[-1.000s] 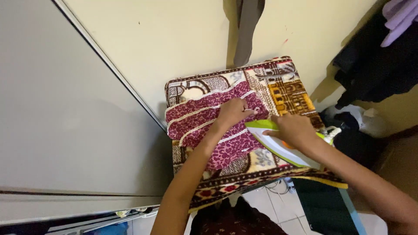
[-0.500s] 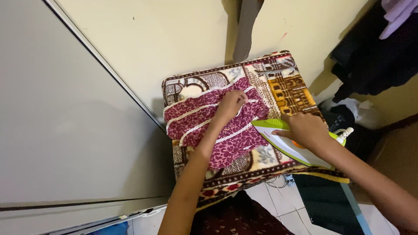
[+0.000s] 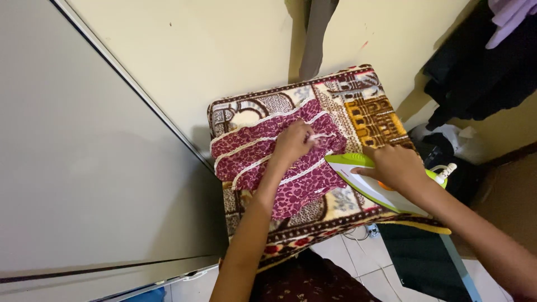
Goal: The person irons a pink patterned garment on a blanket-covered surface, smoothing the fabric by hand and pressing it with an iron. They repeatedly fold and turn the garment to iron different sections before picking it up.
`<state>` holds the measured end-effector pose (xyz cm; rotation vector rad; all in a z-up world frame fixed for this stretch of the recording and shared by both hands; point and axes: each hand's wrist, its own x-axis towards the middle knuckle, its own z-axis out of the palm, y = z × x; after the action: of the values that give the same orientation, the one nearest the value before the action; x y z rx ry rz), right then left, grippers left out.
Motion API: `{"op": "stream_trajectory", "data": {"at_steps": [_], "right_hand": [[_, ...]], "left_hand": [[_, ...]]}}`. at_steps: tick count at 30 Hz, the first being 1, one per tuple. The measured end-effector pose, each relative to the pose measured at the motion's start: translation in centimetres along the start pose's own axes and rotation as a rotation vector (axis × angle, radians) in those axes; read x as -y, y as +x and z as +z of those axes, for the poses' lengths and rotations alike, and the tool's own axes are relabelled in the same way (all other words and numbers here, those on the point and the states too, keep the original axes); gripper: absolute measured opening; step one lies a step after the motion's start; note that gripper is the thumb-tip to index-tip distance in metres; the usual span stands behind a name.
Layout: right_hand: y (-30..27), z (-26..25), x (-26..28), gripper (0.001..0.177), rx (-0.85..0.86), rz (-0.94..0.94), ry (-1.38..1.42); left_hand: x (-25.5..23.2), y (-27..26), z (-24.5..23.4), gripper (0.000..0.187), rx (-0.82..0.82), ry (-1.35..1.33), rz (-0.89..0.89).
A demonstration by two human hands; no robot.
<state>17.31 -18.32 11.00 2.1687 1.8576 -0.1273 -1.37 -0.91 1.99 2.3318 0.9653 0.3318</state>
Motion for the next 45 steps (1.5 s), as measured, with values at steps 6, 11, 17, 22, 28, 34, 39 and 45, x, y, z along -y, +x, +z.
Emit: {"op": "stream_trajectory", "data": {"at_steps": [6, 11, 17, 22, 28, 34, 39, 45], "right_hand": [[0.7, -0.6, -0.7, 0.072, 0.009, -0.032, -0.043], [1.9, -1.9, -0.5, 0.071, -0.092, -0.073, -0.028], [5.1, -1.9, 1.8, 0.068, -0.060, -0.125, -0.036], [7.1, -0.2, 0.8, 0.069, -0.130, -0.132, -0.044], [7.8, -0.2, 0.6, 0.076, -0.115, -0.217, -0.052], [8.0, -0.5, 0.7, 0.078, -0.108, -0.209, -0.073], [8.6, 0.3, 1.3, 0.073, -0.170, -0.173, -0.042], [8.8, 0.2, 1.4, 0.071, -0.168, -0.118, -0.023]], "left_hand": [[2.3, 0.6, 1.4, 0.013, -0.223, -0.039, 0.028], [0.5, -0.6, -0.5, 0.016, -0.142, -0.212, -0.070], [3.6, 0.8, 1.9, 0.025, -0.147, -0.377, 0.009], [3.1, -0.2, 0.6, 0.033, -0.169, -0.325, -0.059], [3.0, 0.8, 1.3, 0.048, -0.263, 0.013, -0.152], [3.1, 0.8, 1.1, 0.023, -0.314, 0.144, -0.117], [3.2, 0.5, 0.3, 0.019, -0.206, -0.131, -0.256], [2.9, -1.1, -2.7, 0.067, 0.047, -0.226, -0.264]]}}
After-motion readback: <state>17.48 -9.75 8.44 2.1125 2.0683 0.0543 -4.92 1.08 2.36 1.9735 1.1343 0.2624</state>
